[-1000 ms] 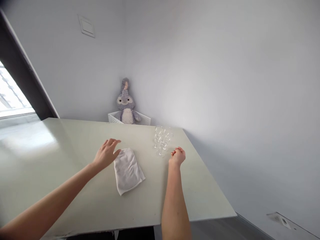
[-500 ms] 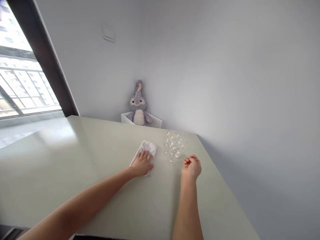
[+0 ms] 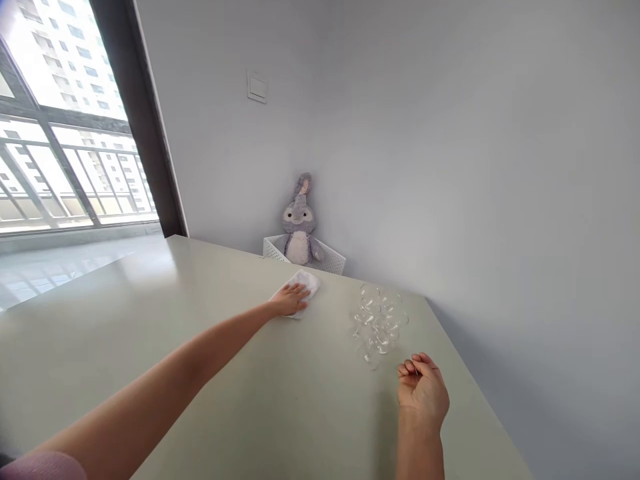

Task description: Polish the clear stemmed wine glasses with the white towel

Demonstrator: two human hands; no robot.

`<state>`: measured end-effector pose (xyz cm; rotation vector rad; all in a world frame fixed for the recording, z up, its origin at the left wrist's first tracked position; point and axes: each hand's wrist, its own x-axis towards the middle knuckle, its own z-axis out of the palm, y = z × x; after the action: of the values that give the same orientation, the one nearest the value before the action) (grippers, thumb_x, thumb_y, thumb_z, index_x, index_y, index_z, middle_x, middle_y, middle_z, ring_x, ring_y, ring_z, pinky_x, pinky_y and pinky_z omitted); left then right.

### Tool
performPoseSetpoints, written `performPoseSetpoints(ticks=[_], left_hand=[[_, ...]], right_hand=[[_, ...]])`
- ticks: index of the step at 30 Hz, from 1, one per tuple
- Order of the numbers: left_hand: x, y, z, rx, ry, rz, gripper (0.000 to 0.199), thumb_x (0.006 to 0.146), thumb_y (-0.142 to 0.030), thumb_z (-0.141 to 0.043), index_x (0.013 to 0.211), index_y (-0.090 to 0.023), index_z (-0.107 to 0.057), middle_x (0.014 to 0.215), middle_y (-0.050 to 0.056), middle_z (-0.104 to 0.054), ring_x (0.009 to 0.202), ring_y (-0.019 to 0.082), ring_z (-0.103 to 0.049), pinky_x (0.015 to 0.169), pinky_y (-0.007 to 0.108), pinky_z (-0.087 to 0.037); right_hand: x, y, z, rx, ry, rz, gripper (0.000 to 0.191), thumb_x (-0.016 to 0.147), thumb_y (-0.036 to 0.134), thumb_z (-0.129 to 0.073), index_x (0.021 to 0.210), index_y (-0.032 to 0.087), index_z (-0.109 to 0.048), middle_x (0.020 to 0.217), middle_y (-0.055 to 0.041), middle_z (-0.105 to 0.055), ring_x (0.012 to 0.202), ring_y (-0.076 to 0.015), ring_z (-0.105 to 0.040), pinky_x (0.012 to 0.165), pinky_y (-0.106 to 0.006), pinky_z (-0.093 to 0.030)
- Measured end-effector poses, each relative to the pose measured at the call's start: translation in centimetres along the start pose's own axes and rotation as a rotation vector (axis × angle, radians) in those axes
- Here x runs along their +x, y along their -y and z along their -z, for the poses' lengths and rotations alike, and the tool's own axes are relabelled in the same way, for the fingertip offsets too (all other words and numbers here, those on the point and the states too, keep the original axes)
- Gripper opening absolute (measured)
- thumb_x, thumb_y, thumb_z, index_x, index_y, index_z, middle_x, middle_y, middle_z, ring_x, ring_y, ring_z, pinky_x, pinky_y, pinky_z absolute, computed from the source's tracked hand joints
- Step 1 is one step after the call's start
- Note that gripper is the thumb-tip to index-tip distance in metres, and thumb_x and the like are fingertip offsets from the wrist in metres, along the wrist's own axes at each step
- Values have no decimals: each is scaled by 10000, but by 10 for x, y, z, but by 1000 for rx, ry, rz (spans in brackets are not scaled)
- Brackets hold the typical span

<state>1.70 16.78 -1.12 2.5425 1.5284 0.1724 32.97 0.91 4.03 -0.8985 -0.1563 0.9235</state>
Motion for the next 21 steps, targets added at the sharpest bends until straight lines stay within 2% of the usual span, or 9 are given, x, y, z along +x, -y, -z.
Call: performPoseSetpoints(ticks=[5, 11, 16, 21], left_hand=[[-19, 82, 23, 18, -32, 209, 565, 866, -496, -244, 1357, -220, -285, 1445, 98, -208, 1316, 275, -162, 1042, 463, -109], [-69, 164, 47, 45, -69, 480, 576, 859, -502, -216, 1363, -227, -261, 1454, 90, -183, 1320, 269, -143, 1033, 458, -105], [-132, 213, 64, 66, -103, 676, 585, 852, -493, -241, 1367, -217, -262, 1455, 89, -182, 1320, 283, -139, 1028, 463, -112], [-200, 243, 78, 78, -126, 862, 604, 845, -500, -242, 1365, -194, -273, 1454, 101, -180, 1322, 294, -123, 1026, 476, -112]], right_hand=[[-3, 0, -2, -32, -6, -21, 276, 403, -12, -538, 615, 165, -532, 569, 46, -497, 420, -38, -398, 354, -165, -305], [-3, -1, -4, -46, -18, -36, 281, 401, -19, -537, 612, 166, -531, 570, 45, -494, 417, -39, -396, 346, -161, -298], [-1, -3, -2, -73, -17, -25, 268, 409, -12, -538, 612, 162, -524, 579, 40, -492, 413, -38, -394, 343, -165, -296], [3, -7, 1, -91, 0, -36, 265, 413, -14, -537, 612, 160, -525, 585, 36, -482, 416, -40, -395, 341, -171, -298]])
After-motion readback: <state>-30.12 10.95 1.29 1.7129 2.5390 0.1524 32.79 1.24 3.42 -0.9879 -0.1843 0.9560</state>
